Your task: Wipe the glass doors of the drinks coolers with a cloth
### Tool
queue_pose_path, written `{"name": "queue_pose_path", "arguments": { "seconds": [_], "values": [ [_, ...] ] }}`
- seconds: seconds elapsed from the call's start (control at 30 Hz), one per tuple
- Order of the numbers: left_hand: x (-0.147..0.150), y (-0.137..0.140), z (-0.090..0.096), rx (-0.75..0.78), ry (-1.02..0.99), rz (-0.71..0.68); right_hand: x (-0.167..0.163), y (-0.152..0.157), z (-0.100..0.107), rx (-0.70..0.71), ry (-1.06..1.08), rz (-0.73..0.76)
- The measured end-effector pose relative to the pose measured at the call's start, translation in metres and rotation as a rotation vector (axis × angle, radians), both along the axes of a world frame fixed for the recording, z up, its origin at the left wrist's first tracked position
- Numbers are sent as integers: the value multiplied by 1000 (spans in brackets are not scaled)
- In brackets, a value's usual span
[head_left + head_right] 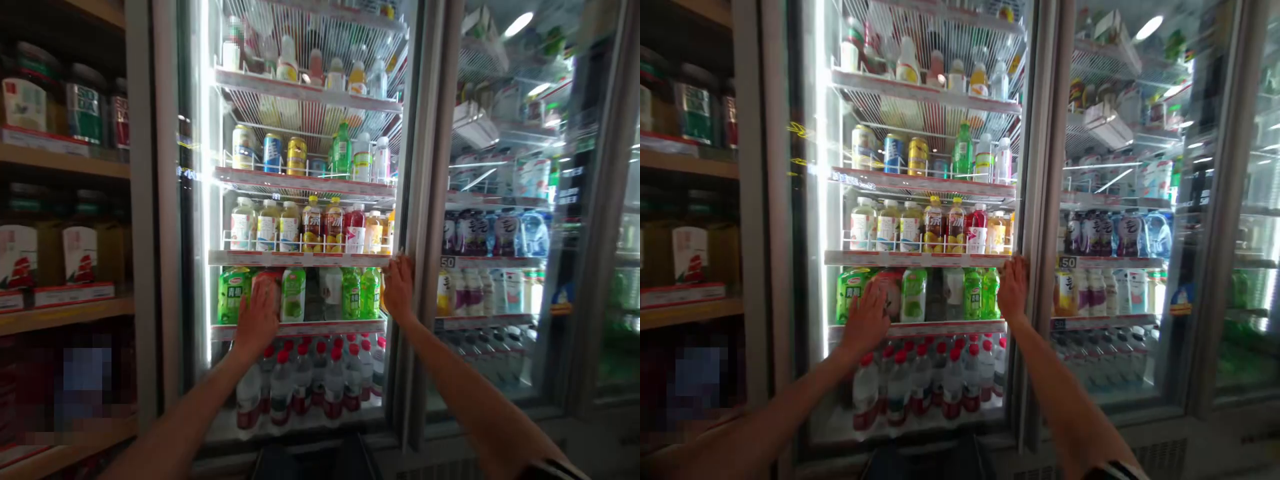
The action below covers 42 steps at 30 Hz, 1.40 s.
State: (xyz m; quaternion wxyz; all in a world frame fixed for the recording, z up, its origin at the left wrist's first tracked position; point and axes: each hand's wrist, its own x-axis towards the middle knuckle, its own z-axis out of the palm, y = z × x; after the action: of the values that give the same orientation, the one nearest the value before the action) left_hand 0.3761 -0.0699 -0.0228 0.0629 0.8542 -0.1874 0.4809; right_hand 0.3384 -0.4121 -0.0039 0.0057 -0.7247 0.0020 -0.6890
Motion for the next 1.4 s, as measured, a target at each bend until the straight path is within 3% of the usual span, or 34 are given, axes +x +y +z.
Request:
{"name": "queue_pose_path", "arguments": {
  "seconds": [0.1,0.23,0.33,0.4,0.47,0.53,0.63,0.7,0.77,0.83,0.9,0.97,1.07,1.13,1.3,1.4],
  "values": [
    [-3,-1,2,1,15,11,-3,8,-13,-2,-4,4],
    [-3,-1,2,3,12,16,-12,29,-52,-294,210,55],
    [0,-3,-1,-4,2,27,-9,36,-37,-380,276,50],
    [1,-5,-4,-8,-5,30,-4,42,-19,-300,232,28],
    [1,-6,-9,-6,-13,21,-1,51,-19,-236,216,23],
    [0,-6,-15,8,-10,2,-2,62,-40,-323,286,56],
    [-1,-5,-24,45,7,-29,-6,75,-82,-601,420,129],
    [-1,-4,-29,59,6,-38,-6,77,-87,-700,445,155],
    [-1,-4,-32,62,-4,-43,-3,74,-72,-644,415,140],
    [0,-6,-34,54,-5,-44,1,72,-50,-461,336,93],
    [-1,-8,-35,47,3,-46,3,72,-43,-289,268,48],
    [-2,-7,-38,54,2,-48,0,75,-55,-311,296,52],
    [-2,-3,-45,97,-33,-70,-7,76,-83,-583,413,118],
    [0,1,-51,128,-63,-92,-7,72,-84,-648,423,122],
    [0,-1,-62,121,-68,-99,-3,53,-49,-255,231,23],
    [-4,-4,-65,112,-32,-101,-12,46,-75,-225,264,21]
  ]
}}
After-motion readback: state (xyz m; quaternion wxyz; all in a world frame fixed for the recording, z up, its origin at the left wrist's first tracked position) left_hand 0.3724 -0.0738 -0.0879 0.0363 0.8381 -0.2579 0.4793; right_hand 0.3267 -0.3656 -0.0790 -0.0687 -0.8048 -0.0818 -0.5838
